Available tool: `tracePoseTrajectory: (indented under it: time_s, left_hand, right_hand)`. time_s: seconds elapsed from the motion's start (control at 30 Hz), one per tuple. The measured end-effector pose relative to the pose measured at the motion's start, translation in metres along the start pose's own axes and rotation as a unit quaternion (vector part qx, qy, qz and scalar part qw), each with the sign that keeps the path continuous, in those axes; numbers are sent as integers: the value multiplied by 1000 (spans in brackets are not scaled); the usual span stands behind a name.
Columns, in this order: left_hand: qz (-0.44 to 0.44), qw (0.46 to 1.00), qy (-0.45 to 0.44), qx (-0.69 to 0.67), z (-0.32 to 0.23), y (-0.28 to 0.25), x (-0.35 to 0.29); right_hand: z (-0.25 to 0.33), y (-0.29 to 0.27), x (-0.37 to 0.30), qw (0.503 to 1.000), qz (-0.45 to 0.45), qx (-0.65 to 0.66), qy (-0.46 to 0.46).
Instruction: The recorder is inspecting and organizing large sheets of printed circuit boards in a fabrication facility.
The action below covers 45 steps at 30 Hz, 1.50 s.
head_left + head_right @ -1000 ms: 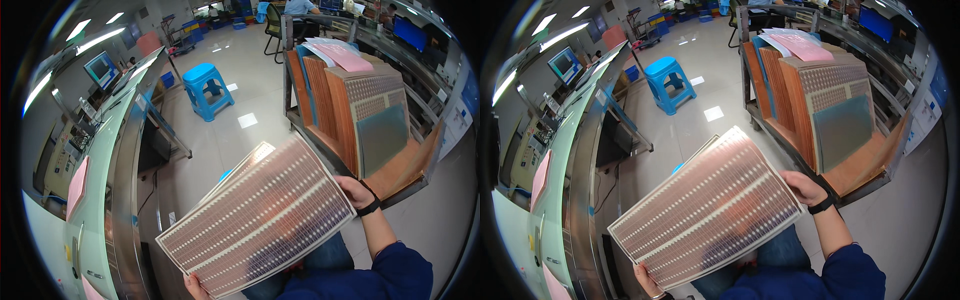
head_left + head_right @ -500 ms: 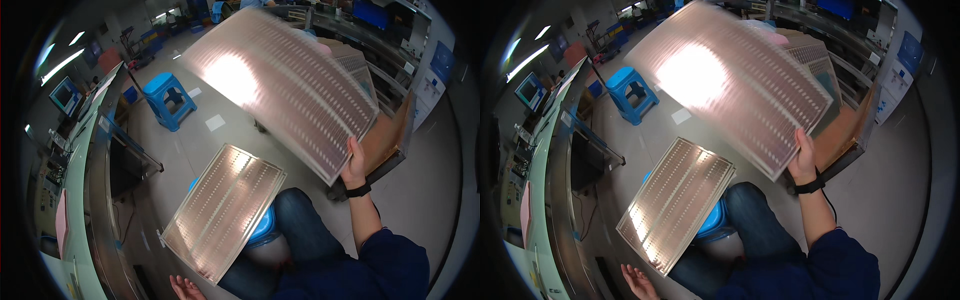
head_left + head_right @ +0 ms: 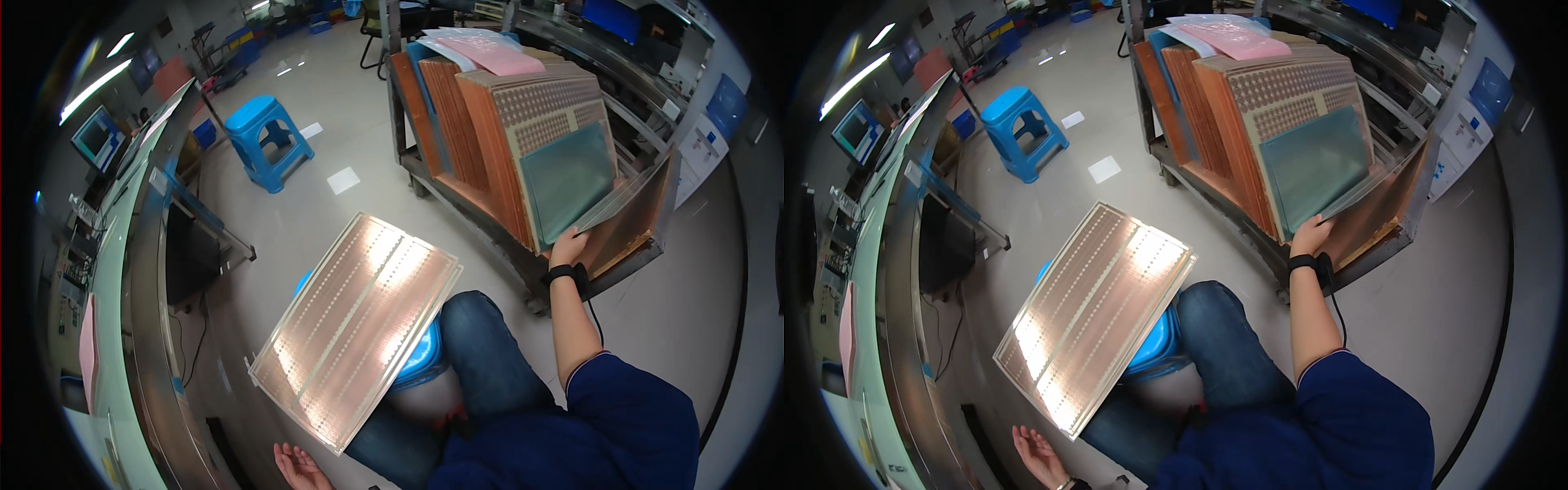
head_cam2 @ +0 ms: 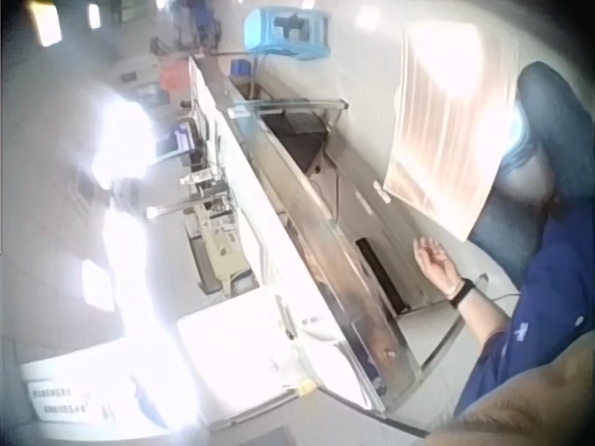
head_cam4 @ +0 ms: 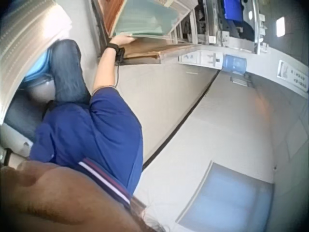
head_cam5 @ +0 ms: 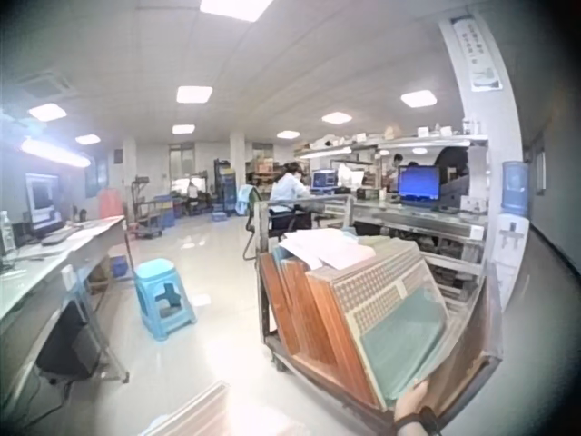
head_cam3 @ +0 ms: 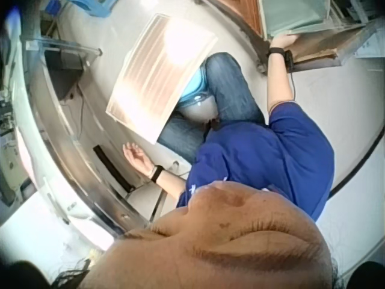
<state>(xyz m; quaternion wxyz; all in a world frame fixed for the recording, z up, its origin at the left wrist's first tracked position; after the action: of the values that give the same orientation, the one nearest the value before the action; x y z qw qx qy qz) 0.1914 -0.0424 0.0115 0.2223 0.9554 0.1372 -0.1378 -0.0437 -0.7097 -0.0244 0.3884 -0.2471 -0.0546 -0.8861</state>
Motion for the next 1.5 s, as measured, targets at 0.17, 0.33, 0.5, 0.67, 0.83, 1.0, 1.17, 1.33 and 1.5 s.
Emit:
tracePoseTrajectory:
  time_s: [0.17,0.33,0.5,0.67,0.83,1.0,1.17,1.33,1.5]
  left_hand:
    - [-20,1000,6,-11,16,-36,23]
    - [-89,990,-1,113,32,-5,11]
    - [-37,996,-25,82,44,23,3]
    - [-43,986,21,162,50,8,17]
    - [-76,979,40,188,35,4,17]
    - [-97,994,36,24,4,27,-11]
    - [71,992,-13,-101,-8,82,-52]
    - [84,986,-20,-140,-4,78,-58]
    - [92,983,-54,-147,1,72,-60]
  right_hand:
    - [26,12,-26,990,119,2,-76]
    - [33,26,-38,956,272,25,-104]
    - [110,17,-125,861,466,168,-110]
    - [127,14,-186,781,596,184,-21]
    - [151,-5,-196,752,610,154,-199]
    - [149,-7,-196,746,608,145,-231]
    - [146,-3,-194,753,596,144,-241]
    - [141,0,-197,729,650,171,-132]
    - [130,12,-196,693,689,209,21]
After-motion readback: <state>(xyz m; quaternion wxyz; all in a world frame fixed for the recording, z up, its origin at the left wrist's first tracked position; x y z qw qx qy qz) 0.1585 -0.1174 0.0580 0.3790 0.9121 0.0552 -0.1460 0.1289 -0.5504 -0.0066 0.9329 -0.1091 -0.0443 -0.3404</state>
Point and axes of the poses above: each hand's wrist, its own x-axis towards the middle knuckle, its own y-axis out of the palm, z = x × y, the point moved 4 cm from there along x, towards the middle knuckle, and after that the axes turned 11 degrees about -z, right-handed, at the moved point
